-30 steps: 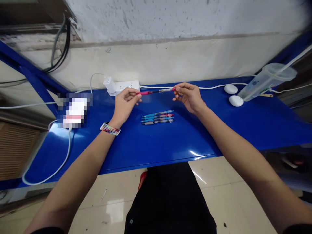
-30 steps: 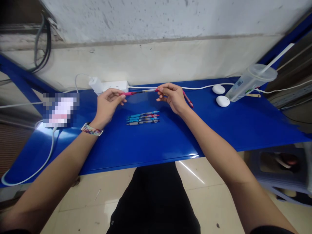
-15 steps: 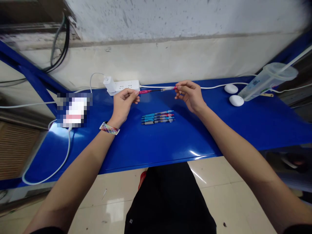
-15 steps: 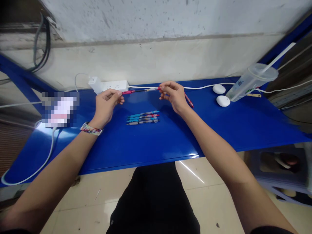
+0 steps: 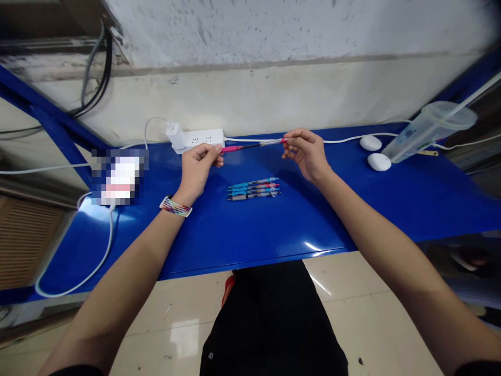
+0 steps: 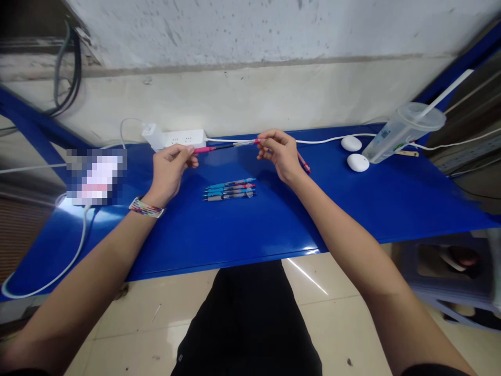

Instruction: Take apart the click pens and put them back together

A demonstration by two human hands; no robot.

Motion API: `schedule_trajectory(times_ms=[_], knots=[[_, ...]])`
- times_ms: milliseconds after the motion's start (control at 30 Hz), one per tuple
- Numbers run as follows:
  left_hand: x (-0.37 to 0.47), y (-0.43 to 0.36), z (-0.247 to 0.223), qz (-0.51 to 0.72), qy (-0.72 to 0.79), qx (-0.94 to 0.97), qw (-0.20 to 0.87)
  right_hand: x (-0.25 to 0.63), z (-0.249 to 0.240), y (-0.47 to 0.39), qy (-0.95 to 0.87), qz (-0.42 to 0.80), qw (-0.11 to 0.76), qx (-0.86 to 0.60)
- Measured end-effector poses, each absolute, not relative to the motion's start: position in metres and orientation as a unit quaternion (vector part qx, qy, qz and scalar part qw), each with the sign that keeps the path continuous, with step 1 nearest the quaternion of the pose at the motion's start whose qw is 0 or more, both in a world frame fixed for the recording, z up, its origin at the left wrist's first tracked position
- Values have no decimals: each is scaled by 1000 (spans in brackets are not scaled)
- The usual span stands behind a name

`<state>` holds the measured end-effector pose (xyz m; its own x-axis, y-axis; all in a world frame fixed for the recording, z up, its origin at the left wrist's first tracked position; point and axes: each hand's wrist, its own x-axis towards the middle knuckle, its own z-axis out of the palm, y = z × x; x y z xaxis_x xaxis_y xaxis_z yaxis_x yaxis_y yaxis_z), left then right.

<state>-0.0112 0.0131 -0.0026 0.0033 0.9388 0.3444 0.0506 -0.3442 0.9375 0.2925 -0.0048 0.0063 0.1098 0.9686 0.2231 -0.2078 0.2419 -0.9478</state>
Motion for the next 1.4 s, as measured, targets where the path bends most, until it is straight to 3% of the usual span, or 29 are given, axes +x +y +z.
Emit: schedule_trajectory(times_ms=[1400], knots=[[-14,16,-8,573,407,588,400,293,5,-4,-479,463,628,-402]])
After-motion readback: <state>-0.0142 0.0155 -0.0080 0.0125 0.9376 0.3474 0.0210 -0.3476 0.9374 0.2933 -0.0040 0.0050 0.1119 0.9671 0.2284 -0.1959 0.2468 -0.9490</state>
